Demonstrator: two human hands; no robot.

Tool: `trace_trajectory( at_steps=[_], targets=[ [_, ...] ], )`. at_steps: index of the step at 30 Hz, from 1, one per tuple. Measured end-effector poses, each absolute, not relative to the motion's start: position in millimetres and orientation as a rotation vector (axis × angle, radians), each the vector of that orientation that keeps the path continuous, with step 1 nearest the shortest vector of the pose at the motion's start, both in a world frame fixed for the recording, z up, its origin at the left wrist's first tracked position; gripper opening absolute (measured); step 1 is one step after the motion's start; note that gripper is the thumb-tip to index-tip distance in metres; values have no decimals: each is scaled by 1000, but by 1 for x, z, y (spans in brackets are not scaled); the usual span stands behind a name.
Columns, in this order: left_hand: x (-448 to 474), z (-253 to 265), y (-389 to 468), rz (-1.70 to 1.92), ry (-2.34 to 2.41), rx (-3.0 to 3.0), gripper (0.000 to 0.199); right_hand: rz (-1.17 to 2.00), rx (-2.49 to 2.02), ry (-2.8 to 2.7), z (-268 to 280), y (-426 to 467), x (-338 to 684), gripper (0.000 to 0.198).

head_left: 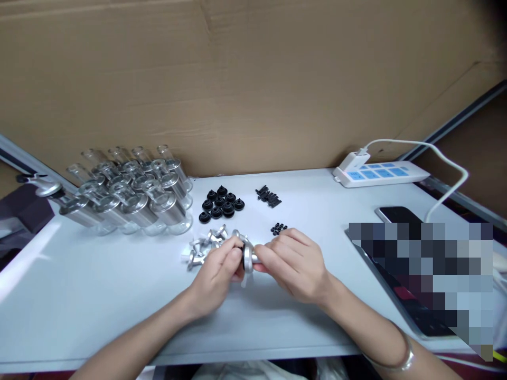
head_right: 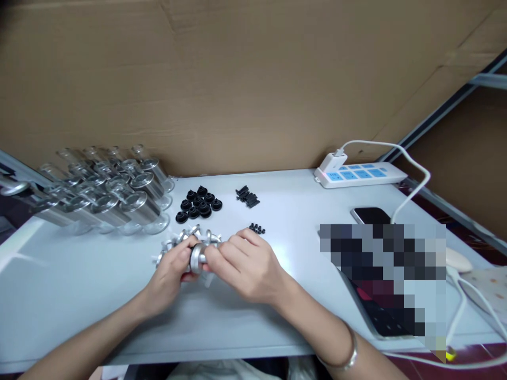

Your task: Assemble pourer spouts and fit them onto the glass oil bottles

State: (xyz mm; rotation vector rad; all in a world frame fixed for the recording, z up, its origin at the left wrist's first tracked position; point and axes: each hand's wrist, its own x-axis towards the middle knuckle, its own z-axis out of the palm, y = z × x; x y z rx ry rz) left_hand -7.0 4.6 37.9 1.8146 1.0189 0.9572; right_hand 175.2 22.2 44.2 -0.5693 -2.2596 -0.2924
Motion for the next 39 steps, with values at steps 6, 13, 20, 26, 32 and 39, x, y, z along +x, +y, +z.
trace_trajectory(
  at_steps=[6,13,20,26,32,39],
  targets=[
    [-17,34,21,1080,1040,2546,43,343,-689,-2231,46,24,174,22],
    [-16,32,24,1187,991,2983,24,1607,-983,-1864,55,24,179,34],
    [-14,40,22,1188,939,3045,21,2363,-779,-1323,49,32,178,38],
    [-13,43,21,1138,1033,3051,38,2417,-705,-1234,44,32,179,29],
    [-16,43,22,1106,1084,2938,45,2203,-746,-1399,47,28,174,34],
    [-19,41,22,1095,1110,2833,42,1407,-918,-1988,55,20,172,29]
  ],
)
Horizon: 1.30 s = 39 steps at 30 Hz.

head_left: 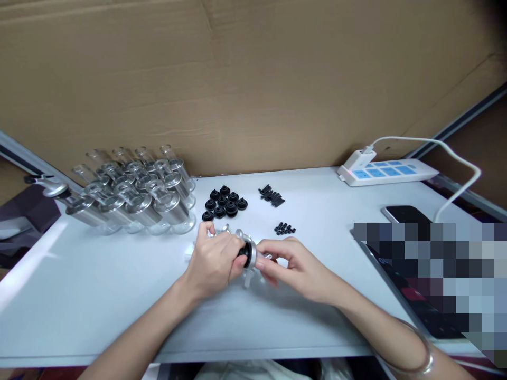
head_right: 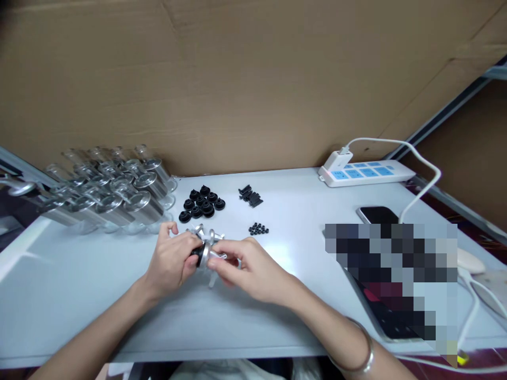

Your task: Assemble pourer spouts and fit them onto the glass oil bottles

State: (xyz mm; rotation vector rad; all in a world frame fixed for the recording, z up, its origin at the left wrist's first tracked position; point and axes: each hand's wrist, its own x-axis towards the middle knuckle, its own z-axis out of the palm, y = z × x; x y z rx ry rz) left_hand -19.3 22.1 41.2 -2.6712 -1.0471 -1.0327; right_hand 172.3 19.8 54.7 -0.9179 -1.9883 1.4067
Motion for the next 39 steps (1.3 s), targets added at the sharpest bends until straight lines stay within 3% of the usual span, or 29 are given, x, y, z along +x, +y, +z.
trace_trajectory(
  at_steps=[7,13,16,23,27,33,39],
  targets=[
    [-19,37,25,-1056,-1131,-2671,41,217,-733,-2309,43,24,173,25],
    [-16,37,23,-1060,-1262,-2778,41,-174,-710,-2302,43,24,174,17],
    [-18,37,24,-1020,-1249,-2745,39,58,-740,-2276,42,25,173,18],
    [-26,37,29,-1034,-907,-2581,37,1535,-905,-1790,48,25,173,36],
    [-23,38,28,-995,-791,-2604,35,2063,-867,-1393,46,27,170,42],
    [-20,41,28,-951,-756,-2636,33,2305,-885,-1151,45,27,170,40],
    [-18,44,23,-1005,-877,-2534,40,2244,-734,-1192,43,24,165,39]
  ],
)
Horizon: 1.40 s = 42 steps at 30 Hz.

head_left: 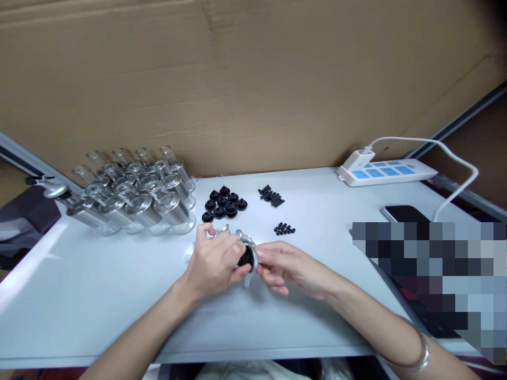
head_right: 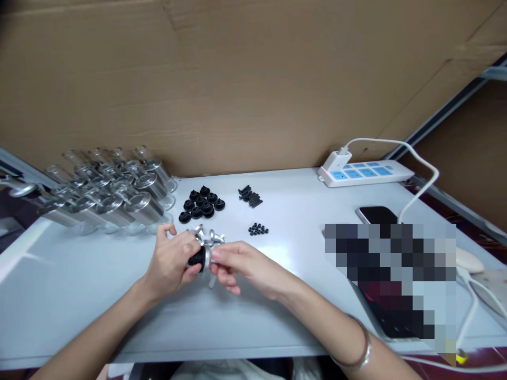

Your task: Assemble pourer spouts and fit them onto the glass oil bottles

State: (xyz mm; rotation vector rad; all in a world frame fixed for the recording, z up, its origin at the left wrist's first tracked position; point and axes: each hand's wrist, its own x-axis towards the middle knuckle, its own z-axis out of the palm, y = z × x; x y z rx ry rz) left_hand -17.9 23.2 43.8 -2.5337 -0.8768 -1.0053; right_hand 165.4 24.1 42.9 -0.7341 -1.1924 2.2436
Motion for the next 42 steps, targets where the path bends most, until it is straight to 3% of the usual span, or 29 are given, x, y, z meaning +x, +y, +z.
trace_trajectory(
  at_steps=[5,13,20,25,35,42],
  targets=[
    [-16,46,21,-1018,-972,-2522,43,1895,-756,-1492,42,22,166,38],
    [-15,38,17,-1170,-1159,-2651,40,682,-786,-2060,46,18,168,25],
    [-9,42,17,-1299,-1836,-2923,39,-122,-693,-2219,38,29,170,23],
    [-8,46,17,-1348,-2124,-2945,40,-260,-634,-2245,39,30,173,8],
    [-7,47,18,-1711,-2421,-2987,48,-343,-532,-2183,35,29,175,20],
    [-7,52,18,-1700,-2579,-3085,51,-337,-509,-2193,38,24,177,20]
  ],
)
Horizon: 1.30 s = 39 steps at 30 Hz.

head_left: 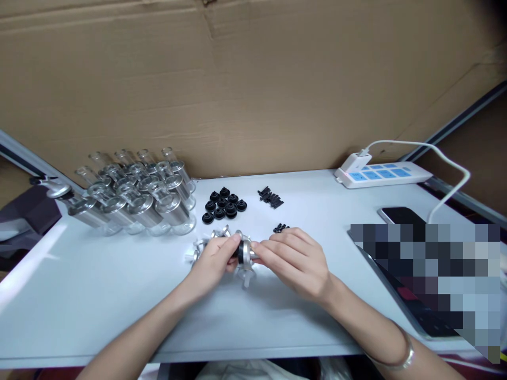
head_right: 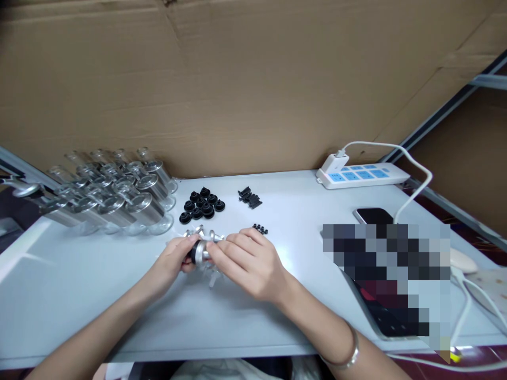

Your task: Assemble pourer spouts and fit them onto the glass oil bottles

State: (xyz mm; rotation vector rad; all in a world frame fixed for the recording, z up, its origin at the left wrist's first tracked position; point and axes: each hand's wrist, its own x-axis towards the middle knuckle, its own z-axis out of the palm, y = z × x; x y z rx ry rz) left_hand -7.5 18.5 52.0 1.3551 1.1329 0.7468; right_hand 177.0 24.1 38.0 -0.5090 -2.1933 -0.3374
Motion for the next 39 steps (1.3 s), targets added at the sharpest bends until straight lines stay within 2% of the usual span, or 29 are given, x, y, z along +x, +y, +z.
trace_trajectory(
  at_steps=[8,16,19,27,31,34,36,39],
  targets=[
    [-12,55,19,767,1024,1421,47,-332,-519,-2133,46,23,177,13],
    [-14,48,22,818,1092,1600,43,-92,-641,-2087,45,23,173,8],
    [-15,46,23,814,1133,1700,41,125,-704,-2076,44,23,172,6],
    [-21,47,22,968,1204,2286,29,809,-944,-1852,45,21,171,18],
    [-25,46,26,1128,979,2696,24,1401,-937,-1592,47,23,170,29],
    [-29,47,29,1191,880,2865,14,1776,-879,-1301,48,29,171,35],
    [-32,48,31,1242,894,2909,9,1860,-883,-1164,49,34,173,35],
    [-40,47,35,1326,1145,2847,17,1795,-926,-1148,50,38,176,35]
  ],
)
